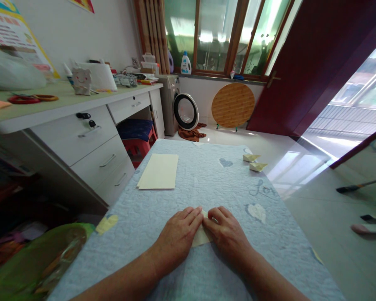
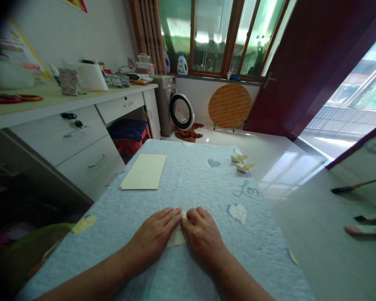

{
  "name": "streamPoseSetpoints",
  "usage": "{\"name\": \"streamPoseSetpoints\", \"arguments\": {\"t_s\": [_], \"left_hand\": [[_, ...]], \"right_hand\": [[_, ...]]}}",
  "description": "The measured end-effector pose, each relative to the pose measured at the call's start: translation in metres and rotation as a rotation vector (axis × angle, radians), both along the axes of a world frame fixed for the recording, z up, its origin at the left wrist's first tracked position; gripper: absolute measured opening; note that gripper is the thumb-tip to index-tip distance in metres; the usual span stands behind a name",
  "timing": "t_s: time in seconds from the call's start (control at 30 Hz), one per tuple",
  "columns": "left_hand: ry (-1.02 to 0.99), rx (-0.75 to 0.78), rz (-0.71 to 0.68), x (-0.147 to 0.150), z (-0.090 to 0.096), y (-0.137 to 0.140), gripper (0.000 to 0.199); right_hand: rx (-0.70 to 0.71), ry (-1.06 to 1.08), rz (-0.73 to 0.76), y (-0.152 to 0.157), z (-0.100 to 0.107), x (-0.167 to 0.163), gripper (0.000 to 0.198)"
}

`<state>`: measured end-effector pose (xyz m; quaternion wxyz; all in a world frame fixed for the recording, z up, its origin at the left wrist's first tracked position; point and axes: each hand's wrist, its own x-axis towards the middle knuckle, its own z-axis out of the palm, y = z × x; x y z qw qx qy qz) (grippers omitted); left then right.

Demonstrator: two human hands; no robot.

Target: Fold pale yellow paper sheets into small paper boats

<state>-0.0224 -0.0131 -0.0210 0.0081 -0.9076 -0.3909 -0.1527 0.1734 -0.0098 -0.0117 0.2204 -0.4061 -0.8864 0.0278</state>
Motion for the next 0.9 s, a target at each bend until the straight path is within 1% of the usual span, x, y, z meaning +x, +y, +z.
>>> {"name": "streamPoseSetpoints", "arguments": {"t_s": [0.23, 0.47, 0.63, 0.8, 0.9], "left_hand": [[-0.022, 0.018, -0.015, -0.0009, 0.0014, 0.0019, 0.041], [-0.053, -0.006, -0.026, -0.0011, 0.008, 0.0006, 0.037], [-0.075, -0.014, -0.036, -0.0017, 0.0086, -0.0002, 0.035], [-0.05, 0.004, -0.05, -0.0024, 0.0038, 0.0014, 0.041], [-0.027, -0.018, -0.065, -0.0027, 0.0015, 0.0028, 0.045]], "right_hand": [[-0.026, 0.02, -0.011, -0.0017, 0.003, -0.0007, 0.008], [-0.011, 0.045, -0.017, -0.0014, 0.0016, -0.0021, 0.012], [-0.004, 0.053, 0.001, -0.0007, 0.0024, -0.0025, 0.012], [-0.011, 0.031, 0.018, -0.0017, 0.0028, -0.0021, 0.01], [-0.014, 0.028, 0.024, -0.0023, 0.0036, -0.0016, 0.009]]}}
